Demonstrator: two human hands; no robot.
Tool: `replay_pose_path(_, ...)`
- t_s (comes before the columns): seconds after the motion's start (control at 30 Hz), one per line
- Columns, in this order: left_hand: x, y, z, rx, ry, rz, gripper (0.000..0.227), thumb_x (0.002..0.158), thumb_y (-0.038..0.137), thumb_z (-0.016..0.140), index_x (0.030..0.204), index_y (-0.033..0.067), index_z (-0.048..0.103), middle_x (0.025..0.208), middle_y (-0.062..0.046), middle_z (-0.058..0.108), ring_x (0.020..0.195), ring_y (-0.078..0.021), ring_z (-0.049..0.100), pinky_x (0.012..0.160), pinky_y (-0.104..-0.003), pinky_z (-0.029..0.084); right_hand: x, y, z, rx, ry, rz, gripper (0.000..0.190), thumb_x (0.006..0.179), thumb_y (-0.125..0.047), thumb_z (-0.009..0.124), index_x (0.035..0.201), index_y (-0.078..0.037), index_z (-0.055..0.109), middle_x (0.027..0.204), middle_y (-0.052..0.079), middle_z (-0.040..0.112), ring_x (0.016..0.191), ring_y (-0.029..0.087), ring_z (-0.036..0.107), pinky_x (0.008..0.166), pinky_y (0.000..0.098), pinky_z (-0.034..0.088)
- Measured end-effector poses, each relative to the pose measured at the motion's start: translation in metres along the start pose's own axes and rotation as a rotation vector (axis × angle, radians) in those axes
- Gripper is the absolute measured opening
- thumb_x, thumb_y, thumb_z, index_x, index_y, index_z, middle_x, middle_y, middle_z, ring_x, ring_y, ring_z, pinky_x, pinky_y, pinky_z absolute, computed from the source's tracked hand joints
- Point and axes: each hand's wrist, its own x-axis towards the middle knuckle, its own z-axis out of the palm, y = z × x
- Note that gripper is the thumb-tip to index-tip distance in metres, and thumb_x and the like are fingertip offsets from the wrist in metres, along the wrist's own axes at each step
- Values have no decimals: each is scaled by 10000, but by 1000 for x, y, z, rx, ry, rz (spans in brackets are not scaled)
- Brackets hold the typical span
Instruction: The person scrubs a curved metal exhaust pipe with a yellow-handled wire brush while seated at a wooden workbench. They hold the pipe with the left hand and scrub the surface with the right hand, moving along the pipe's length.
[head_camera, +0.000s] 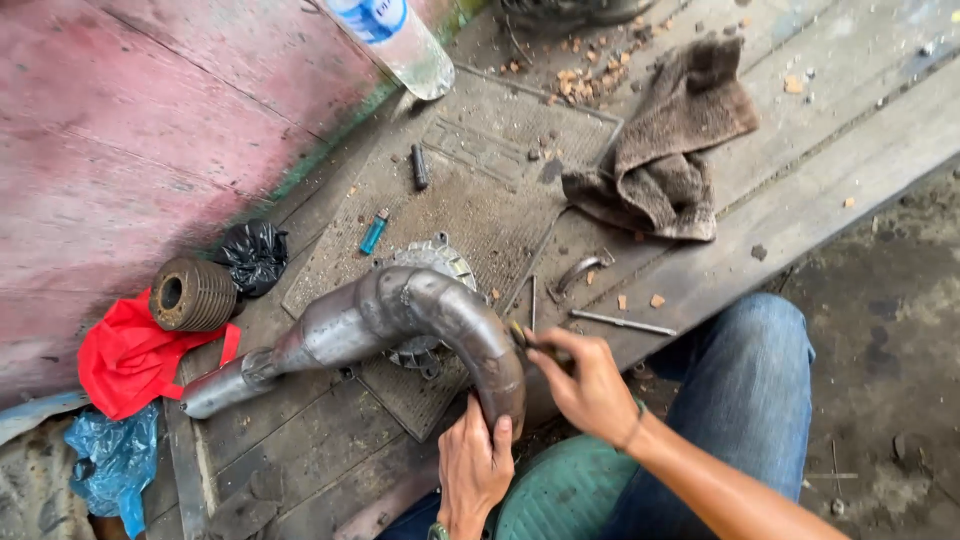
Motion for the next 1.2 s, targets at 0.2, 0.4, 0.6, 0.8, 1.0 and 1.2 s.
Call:
replay_pose_path(0.2, -4, 3, -1, -1, 7, 4, 686, 1004, 570, 286, 1228, -19, 556, 854, -223, 721, 730, -500, 649, 582, -548, 455, 37, -8, 6, 5, -39, -89, 186, 950, -159, 652, 1055, -41, 750, 1067, 76, 807, 914, 194, 766, 772, 338, 586)
replay_pose_path(0.4, 0, -6, 11, 49, 62, 1, 665, 1002, 559, 349, 1262, -18, 554, 889, -250, 716, 797, -496, 656, 659, -562, 467, 11, -13, -12, -98, -91, -150, 103, 947, -167, 670, 954, -74, 714, 733, 23, 676, 607, 128, 546, 595, 333, 442)
replay_pose_path(0.6, 1, 5, 1, 49, 43, 5, 517, 1007, 530, 413, 1114, 43, 550, 809, -222, 697, 730, -478, 656, 615, -569, 471, 45, -27, 2, -332, -136, -255, 143, 966, -153, 619, 1037, -69, 709, 861, 100, 737, 744, 328, 701, 660, 391, 489)
replay_pose_path(0.8, 2, 7, 3, 19, 72, 32, 538, 1027, 564, 407, 1061, 45, 544, 760, -178, 682, 686, -452, 665, 566, -565, 482, 9, -27, -7, -565, -199, -221, 126, 997, -165, 560, 1036, -87, 651, 848, 112, 661, 758, 372, 641, 664, 472, 464)
replay_pose_path(1.0, 5, 7, -5, -17, 82, 78, 507, 1026, 542, 498, 1052, 37, 524, 766, -170, 672, 646, -434, 664, 511, -546, 486, 58, -58, 18, -766, -199, -279, 270, 992, -167, 554, 1201, -77, 698, 993, 132, 725, 833, 450, 677, 657, 523, 494)
replay_pose_path(1.2, 1, 6, -13, -61, 87, 113, 542, 1056, 593, 470, 1034, 57, 550, 726, -127, 648, 582, -366, 655, 441, -485, 471, 34, -74, 33, -973, -221, -271, 285, 992, -224, 544, 1221, -137, 689, 1038, 68, 725, 807, 413, 692, 640, 551, 538)
